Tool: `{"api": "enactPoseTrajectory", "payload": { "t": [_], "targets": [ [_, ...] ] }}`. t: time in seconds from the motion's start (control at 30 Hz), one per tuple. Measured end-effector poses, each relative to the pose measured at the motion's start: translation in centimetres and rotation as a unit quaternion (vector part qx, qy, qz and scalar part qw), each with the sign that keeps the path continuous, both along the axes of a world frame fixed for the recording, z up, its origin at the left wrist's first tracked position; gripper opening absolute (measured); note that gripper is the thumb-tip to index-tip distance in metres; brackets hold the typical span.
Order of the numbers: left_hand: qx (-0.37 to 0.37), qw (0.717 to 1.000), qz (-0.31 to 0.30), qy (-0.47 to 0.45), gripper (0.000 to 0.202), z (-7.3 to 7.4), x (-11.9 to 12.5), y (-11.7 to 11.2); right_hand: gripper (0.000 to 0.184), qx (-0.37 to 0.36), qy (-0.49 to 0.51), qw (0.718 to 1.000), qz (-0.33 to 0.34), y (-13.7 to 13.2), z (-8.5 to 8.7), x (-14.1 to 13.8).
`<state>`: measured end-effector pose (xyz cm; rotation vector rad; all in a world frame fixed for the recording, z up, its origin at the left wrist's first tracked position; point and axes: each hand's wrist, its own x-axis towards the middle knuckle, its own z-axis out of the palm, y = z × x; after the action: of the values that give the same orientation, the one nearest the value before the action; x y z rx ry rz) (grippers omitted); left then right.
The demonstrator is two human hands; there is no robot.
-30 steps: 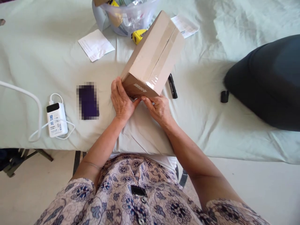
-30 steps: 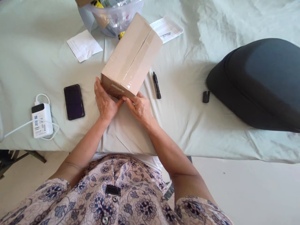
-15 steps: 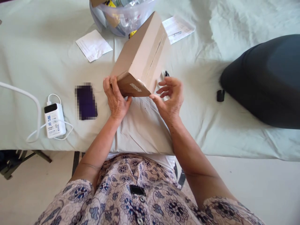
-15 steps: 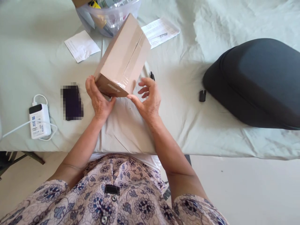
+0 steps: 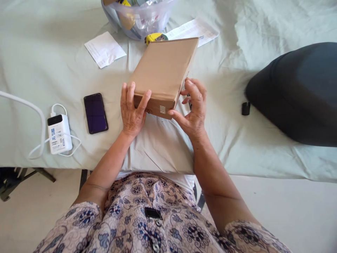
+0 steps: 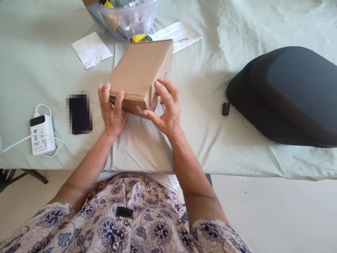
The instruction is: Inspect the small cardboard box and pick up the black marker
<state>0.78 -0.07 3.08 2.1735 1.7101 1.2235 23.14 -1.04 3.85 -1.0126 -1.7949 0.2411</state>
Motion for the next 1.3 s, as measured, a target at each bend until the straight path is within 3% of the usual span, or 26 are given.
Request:
{"api": "enactPoseTrajectory", "payload": {
  "t": [0.13,0.23,0.33,0.53,0.73,0.97,1.2,1.3],
  "targets": [
    [0.018,1.0,-0.016,0.004,0.051,0.6,-0.1,-0.2,0.071,0.022,0.003,1.0,0.0,-0.3,0.5,0.0],
    [0.002,1.0,-0.025,-0.003,0.047,0.7,0.1,-0.4,0.073,0.028,-0.009,0.999,-0.03,-0.5,0.6,0.0],
    [0.0,0.999,-0.032,-0.011,0.042,0.2,0.4,-0.5,0.079,0.026,-0.022,0.997,-0.067,-0.6,0.5,0.1],
    [0.016,0.999,-0.047,0.012,0.045,-0.6,0.4,-0.6,0.061,0.004,-0.033,0.994,-0.107,-1.2,0.3,0.0],
    [-0.008,0.997,-0.07,-0.004,0.044,0.6,0.0,-0.5,0.064,0.035,0.009,0.994,-0.107,-0.7,0.7,0.3],
    [0.016,0.995,-0.094,0.02,0.04,0.6,-0.7,0.1,0.058,0.016,0.063,0.987,-0.15,0.0,1.0,1.9],
    [0.019,0.989,-0.145,-0.009,0.038,1.4,-1.3,0.1,0.063,-0.03,0.144,0.973,-0.177,1.5,0.2,3.6],
    [0.004,0.988,-0.153,-0.005,0.048,1.7,-1.3,0.0,0.062,-0.032,0.16,0.967,-0.197,2.2,-0.7,4.9]
  ]
}}
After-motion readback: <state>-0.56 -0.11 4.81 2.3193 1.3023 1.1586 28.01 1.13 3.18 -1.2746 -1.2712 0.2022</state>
